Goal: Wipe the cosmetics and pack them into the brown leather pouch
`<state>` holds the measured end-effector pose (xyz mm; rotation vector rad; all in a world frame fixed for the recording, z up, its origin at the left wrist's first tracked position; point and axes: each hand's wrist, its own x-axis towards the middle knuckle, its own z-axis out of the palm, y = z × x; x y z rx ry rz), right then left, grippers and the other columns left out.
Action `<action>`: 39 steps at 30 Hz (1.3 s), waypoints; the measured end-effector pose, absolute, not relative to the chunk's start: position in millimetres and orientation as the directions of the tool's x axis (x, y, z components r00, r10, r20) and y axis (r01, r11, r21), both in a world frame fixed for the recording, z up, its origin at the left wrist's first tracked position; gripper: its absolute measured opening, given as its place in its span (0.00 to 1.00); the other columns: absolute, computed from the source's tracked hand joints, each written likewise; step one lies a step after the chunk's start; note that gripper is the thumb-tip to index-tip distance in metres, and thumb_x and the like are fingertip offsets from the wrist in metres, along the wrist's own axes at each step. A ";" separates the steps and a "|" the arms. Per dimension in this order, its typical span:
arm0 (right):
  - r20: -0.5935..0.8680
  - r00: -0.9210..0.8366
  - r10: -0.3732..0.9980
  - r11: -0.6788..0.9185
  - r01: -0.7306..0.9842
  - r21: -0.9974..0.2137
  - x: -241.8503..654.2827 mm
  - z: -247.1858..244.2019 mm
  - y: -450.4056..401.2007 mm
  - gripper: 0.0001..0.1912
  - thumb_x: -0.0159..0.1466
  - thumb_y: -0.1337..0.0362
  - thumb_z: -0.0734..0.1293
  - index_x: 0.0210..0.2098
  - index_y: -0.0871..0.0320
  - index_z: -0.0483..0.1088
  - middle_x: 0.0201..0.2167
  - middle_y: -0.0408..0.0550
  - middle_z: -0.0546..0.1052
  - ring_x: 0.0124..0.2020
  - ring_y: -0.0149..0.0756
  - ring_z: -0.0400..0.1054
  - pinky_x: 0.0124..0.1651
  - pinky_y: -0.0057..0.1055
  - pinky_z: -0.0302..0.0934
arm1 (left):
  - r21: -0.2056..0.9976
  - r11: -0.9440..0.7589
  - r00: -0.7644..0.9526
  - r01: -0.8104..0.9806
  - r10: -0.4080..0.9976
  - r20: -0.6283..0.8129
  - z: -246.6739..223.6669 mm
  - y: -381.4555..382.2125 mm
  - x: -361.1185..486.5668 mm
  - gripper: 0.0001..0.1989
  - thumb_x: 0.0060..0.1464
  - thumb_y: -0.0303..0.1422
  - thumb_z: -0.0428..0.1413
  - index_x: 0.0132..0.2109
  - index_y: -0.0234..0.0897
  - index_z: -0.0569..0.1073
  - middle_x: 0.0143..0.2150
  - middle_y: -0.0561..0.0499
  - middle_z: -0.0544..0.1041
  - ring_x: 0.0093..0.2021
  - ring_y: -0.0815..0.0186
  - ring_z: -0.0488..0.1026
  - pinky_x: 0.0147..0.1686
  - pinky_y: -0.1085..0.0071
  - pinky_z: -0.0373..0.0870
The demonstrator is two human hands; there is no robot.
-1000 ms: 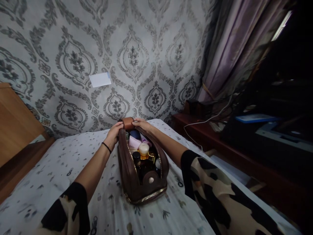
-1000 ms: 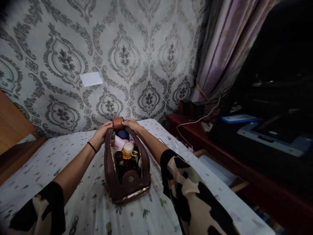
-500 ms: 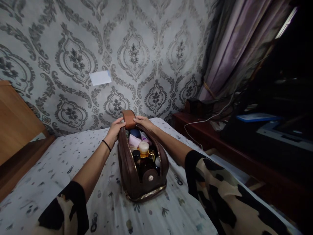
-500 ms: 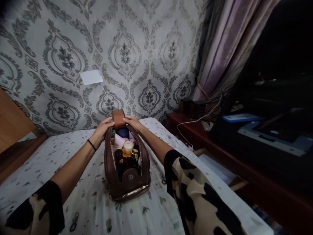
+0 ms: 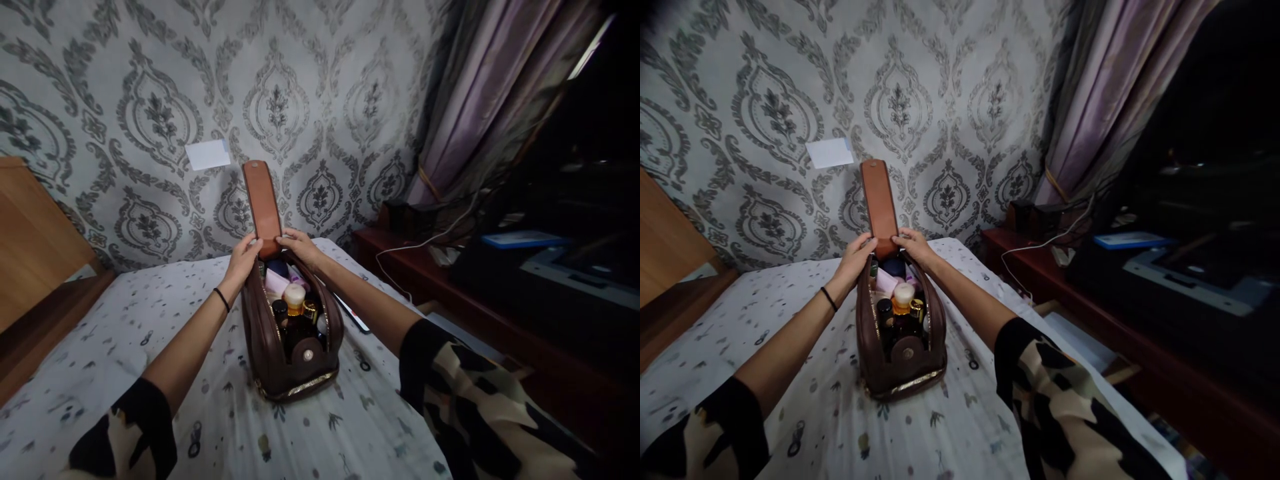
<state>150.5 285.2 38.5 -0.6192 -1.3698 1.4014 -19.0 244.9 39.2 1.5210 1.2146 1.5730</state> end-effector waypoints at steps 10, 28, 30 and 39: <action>0.415 -0.305 0.857 0.362 -0.216 -0.907 154.1 37.7 265.7 0.16 0.50 0.56 0.74 0.36 0.54 0.71 0.31 0.41 0.80 0.35 0.36 0.73 0.43 0.33 0.67 | 0.822 -0.511 -0.023 0.250 0.846 0.533 45.5 223.2 -11.3 0.06 0.55 0.36 0.55 0.35 0.39 0.70 0.31 0.55 0.73 0.34 0.65 0.71 0.39 0.71 0.68; 0.470 -0.427 0.772 0.520 -0.001 -0.854 184.0 34.2 213.2 0.22 0.56 0.64 0.72 0.51 0.53 0.78 0.55 0.47 0.79 0.60 0.45 0.69 0.67 0.44 0.57 | 0.742 -0.599 0.030 0.300 0.784 0.620 42.0 170.8 -5.0 0.10 0.55 0.31 0.54 0.42 0.40 0.78 0.45 0.49 0.82 0.50 0.59 0.76 0.55 0.62 0.69; 0.460 -0.414 0.785 0.504 -0.003 -0.864 187.4 31.3 207.1 0.22 0.58 0.62 0.71 0.52 0.52 0.78 0.57 0.47 0.78 0.61 0.45 0.69 0.68 0.44 0.57 | 0.735 -0.602 0.037 0.313 0.781 0.624 40.8 162.8 -3.7 0.11 0.55 0.29 0.53 0.42 0.40 0.78 0.46 0.49 0.82 0.51 0.59 0.76 0.57 0.62 0.68; 0.451 -0.306 0.838 0.474 -0.001 -0.881 194.0 23.5 181.1 0.18 0.64 0.54 0.69 0.51 0.50 0.78 0.58 0.46 0.78 0.61 0.44 0.69 0.67 0.46 0.57 | 0.712 -0.563 0.065 0.419 0.801 0.595 35.3 114.6 -1.5 0.14 0.65 0.37 0.50 0.49 0.43 0.79 0.64 0.47 0.74 0.70 0.55 0.62 0.70 0.53 0.53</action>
